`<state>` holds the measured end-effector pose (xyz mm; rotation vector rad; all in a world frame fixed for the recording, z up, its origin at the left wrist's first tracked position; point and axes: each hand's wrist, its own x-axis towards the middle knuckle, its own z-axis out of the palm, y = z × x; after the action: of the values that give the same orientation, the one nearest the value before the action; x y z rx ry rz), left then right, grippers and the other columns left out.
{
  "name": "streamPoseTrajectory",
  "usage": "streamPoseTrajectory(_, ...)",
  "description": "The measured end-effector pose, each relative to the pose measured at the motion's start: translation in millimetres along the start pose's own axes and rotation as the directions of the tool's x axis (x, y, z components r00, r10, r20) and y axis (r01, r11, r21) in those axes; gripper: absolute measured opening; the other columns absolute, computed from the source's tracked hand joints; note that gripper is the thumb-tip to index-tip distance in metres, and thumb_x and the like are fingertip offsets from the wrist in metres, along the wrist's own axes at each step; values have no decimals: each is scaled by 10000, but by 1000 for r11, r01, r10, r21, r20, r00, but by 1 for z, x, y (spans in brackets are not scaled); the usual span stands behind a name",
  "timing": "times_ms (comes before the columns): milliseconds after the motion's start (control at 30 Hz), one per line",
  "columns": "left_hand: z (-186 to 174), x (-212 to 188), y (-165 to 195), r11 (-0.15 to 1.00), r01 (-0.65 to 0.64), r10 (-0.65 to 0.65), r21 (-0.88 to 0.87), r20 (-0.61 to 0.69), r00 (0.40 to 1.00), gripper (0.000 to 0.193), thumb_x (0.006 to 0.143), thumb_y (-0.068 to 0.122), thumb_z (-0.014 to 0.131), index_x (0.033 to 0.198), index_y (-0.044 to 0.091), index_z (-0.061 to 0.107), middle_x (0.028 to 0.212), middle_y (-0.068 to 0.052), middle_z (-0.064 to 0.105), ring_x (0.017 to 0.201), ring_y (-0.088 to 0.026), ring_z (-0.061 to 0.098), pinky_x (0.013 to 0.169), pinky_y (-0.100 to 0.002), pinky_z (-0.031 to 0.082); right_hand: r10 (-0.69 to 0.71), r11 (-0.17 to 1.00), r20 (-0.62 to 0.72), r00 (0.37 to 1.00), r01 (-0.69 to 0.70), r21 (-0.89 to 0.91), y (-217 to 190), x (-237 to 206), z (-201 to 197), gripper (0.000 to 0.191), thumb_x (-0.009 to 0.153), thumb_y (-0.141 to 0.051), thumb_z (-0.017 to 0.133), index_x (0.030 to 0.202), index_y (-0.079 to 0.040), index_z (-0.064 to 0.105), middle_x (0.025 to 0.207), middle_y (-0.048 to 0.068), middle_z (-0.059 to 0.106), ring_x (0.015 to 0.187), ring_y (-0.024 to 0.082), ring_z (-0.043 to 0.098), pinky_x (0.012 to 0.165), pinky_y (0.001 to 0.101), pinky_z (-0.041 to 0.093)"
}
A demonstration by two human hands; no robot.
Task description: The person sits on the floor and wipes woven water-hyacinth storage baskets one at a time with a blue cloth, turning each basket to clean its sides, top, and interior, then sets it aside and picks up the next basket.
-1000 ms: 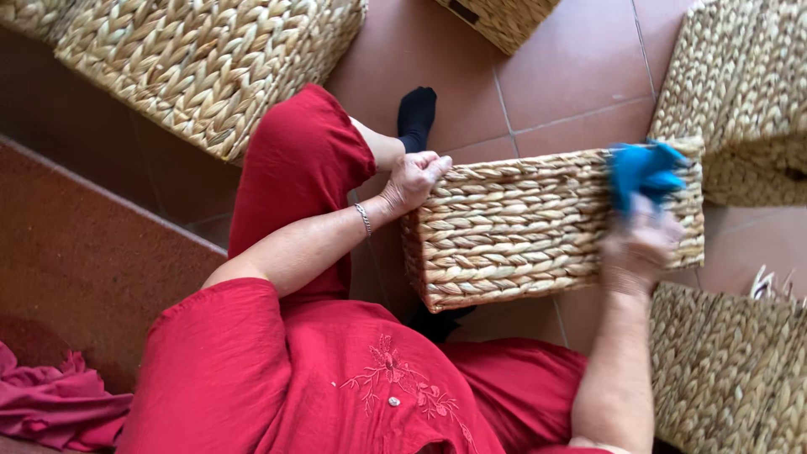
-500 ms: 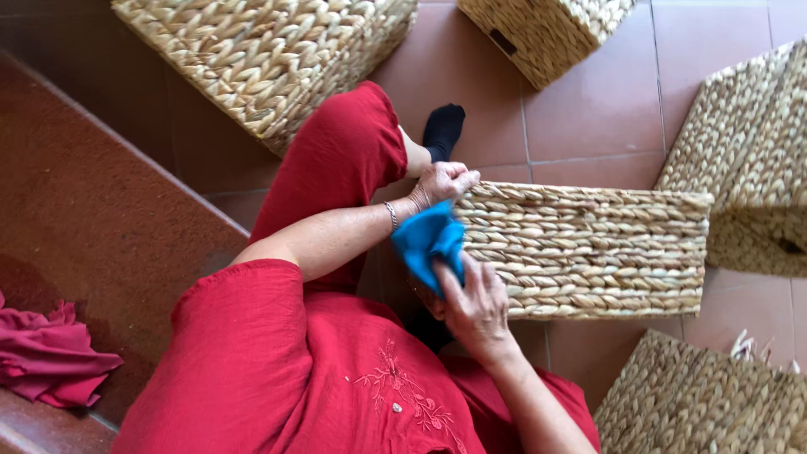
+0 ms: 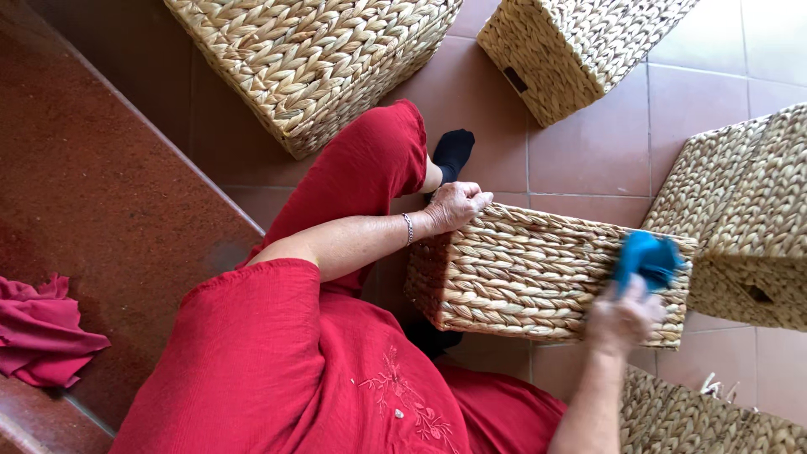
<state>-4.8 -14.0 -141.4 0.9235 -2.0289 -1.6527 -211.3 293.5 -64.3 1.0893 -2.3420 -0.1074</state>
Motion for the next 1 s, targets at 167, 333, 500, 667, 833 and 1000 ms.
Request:
streamPoseTrajectory(167, -2, 7, -2, 998, 67, -67, -6, 25, 997, 450, 920, 514, 601, 881, 90, 746, 814, -140, 750, 805, -272, 727, 796, -400, 549, -336, 886, -86, 938, 346, 308, -138, -12, -53, 515, 842, 21, 606, 1351, -56, 627, 1047, 167, 659, 886, 330, 614, 752, 462, 538)
streamPoseTrajectory(333, -3, 12, -3, 997, 66, -64, -30, 55, 996, 479, 892, 547, 617, 915, 90, 759, 842, -130, 753, 837, -248, 741, 801, -385, 564, -429, 765, -176, 886, 460, 452, -180, -22, -84, 467, 825, -63, 656, 1287, -132, 644, 1054, 172, 639, 877, 358, 609, 700, 480, 536)
streamPoseTrajectory(500, -2, 6, 5, 994, 80, -77, -80, 47, 996, 428, 912, 490, 649, 964, 76, 747, 852, -98, 752, 856, -209, 726, 816, -348, 552, -227, 971, 23, 974, 225, 81, -70, 13, -27, 472, 931, -5, 625, 1377, -152, 672, 969, 171, 630, 855, 309, 598, 696, 434, 545)
streamPoseTrajectory(667, -6, -11, 12, 945, 42, -37, -324, 20, 999, 336, 854, 362, 734, 990, 54, 723, 925, -77, 747, 885, -153, 711, 827, -305, 552, 78, 997, -26, 997, -78, 22, 36, 4, 11, 310, 1019, -241, 712, 1269, -69, 653, 1036, 208, 661, 941, 395, 620, 820, 525, 506)
streamPoseTrajectory(833, -8, -19, 12, 970, -53, 43, -237, -47, 998, 327, 861, 346, 736, 969, 38, 720, 967, -116, 729, 914, -185, 717, 842, -329, 563, 51, 989, 14, 999, -52, 137, -12, 3, -10, 215, 1069, -179, 693, 1260, -87, 656, 1020, 156, 659, 976, 375, 609, 876, 537, 488)
streamPoseTrajectory(1000, -2, -13, -9, 974, -217, 218, 60, -23, 976, 268, 986, 278, 639, 1028, 27, 722, 981, -156, 740, 937, -239, 725, 849, -344, 564, -340, 759, -168, 925, 376, 532, -153, -24, -85, 492, 826, 56, 557, 1301, -59, 608, 1119, 170, 651, 1049, 369, 631, 924, 514, 526)
